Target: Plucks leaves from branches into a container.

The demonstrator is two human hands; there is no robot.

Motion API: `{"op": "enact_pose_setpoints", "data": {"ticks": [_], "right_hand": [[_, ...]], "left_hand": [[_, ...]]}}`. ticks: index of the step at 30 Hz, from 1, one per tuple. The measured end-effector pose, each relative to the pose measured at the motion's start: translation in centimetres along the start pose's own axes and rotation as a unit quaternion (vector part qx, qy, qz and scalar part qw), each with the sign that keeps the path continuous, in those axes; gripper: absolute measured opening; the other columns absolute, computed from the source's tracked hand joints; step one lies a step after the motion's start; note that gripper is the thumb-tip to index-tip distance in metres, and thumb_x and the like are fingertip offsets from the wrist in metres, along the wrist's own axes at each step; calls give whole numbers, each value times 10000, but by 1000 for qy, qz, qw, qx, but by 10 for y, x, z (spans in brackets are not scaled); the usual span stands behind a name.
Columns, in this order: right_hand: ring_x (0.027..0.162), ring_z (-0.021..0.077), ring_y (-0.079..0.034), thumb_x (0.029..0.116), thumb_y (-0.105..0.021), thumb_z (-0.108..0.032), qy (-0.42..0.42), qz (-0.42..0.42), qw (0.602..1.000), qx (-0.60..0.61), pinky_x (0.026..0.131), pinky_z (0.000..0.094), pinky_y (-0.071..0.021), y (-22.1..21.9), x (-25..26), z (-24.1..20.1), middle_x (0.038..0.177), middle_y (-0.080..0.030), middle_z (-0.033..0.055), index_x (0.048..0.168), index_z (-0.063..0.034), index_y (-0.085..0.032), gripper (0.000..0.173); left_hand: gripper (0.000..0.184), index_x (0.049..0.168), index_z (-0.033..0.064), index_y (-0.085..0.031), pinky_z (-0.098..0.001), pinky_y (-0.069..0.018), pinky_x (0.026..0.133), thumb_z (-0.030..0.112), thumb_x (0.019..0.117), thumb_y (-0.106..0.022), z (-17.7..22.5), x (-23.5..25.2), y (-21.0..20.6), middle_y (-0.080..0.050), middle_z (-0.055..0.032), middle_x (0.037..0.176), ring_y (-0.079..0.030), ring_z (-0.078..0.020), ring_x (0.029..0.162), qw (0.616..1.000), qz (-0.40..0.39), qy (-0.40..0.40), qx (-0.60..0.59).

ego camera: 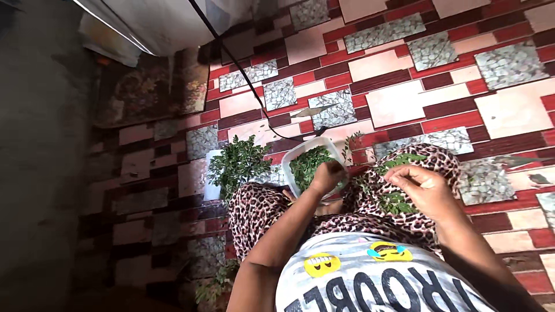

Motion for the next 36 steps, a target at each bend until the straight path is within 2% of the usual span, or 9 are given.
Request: {"op": "enact_pose_setpoints", "data": {"ticks": [2, 5, 8, 11, 15, 20, 27, 32, 36], "right_hand": [[1040, 75, -665, 958, -628, -143, 52, 16, 997, -53, 911, 278, -572, -9, 5, -10, 1104, -701, 37, 972, -42, -706, 129], [1277, 222, -584, 959, -647, -197, 137, 5, 982, -132, 1085, 391, -486, -24, 17, -29, 1313, -638, 155, 1142, 5, -710, 279], [1332, 328, -528, 946, -656, -241, 179, -20, 968, -172, 1120, 513, -421, -42, 32, -54, 1423, -569, 189, 1281, -8, -675, 408], [1322, 321, -535, 953, -652, -213, 214, -34, 963, -163, 1119, 481, -432, -58, 39, -75, 1401, -582, 186, 1291, -12, -669, 394], [1203, 302, -614, 956, -638, -159, 201, -86, 961, -168, 1051, 504, -471, -80, 35, -61, 1239, -682, 143, 1155, -8, -720, 262], [1211, 358, -612, 958, -669, -96, 80, -198, 948, -237, 1064, 581, -449, -98, 27, -12, 1199, -700, 160, 1118, -1, -736, 198], [1105, 262, -668, 1011, -585, -141, 61, -202, 961, -179, 977, 426, -539, -123, 43, -1, 1206, -693, 172, 1138, 10, -723, 241], [1125, 265, -661, 1016, -551, -98, -9, -270, 936, -224, 1024, 436, -512, -163, 84, 16, 1168, -696, 188, 1133, 38, -703, 236], [1177, 365, -631, 1006, -597, -72, -18, -329, 901, -282, 1052, 514, -489, -194, 107, 16, 1257, -643, 255, 1226, 56, -654, 262]], "left_hand": [[184, 1106, -58, -636, -350, -589, 727, 99, 1010, -629, 12, -14, 12, -675, -148, 970, -669, -175, 768, 999, 15, -11, -44], [180, 1153, -43, -616, -346, -596, 676, 71, 1013, -612, 52, -47, 43, -671, -145, 990, -665, -171, 735, 996, 40, -73, -40], [287, 1266, -4, -610, -350, -585, 616, 75, 992, -640, 97, -88, 79, -681, -132, 905, -650, -177, 674, 988, 76, -129, 37], [253, 1218, 21, -640, -298, -560, 550, 73, 971, -637, 116, -121, 104, -670, -78, 837, -614, -129, 603, 980, 109, -155, 61], [205, 1177, 9, -634, -295, -584, 566, 66, 981, -626, 60, -125, 103, -673, -70, 806, -643, -119, 601, 994, 91, -61, -13], [190, 1109, -44, -656, -354, -582, 830, 78, 964, -651, -37, -98, 79, -698, -121, 993, -682, -149, 859, 994, 92, 34, -44], [165, 1077, -46, -635, -326, -576, 816, 17, 926, -652, -37, -75, 66, -672, -86, 931, -662, -123, 832, 977, 68, -2, -203], [111, 1000, -9, -668, -302, -563, 804, 77, 937, -699, -46, -91, 72, -664, -30, 874, -641, -79, 795, 977, 69, -30, -198], [50, 991, 15, -686, -308, -610, 792, 35, 946, -676, -41, -127, 61, -719, 5, 859, -698, -83, 782, 961, -62, -99, -249]]}}
Point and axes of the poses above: each hand's wrist, its own x-axis towards the middle knuckle, its own y-axis out of the back of the hand, z = x × y, the point moved 7 cm from there along x, towards the middle knuckle
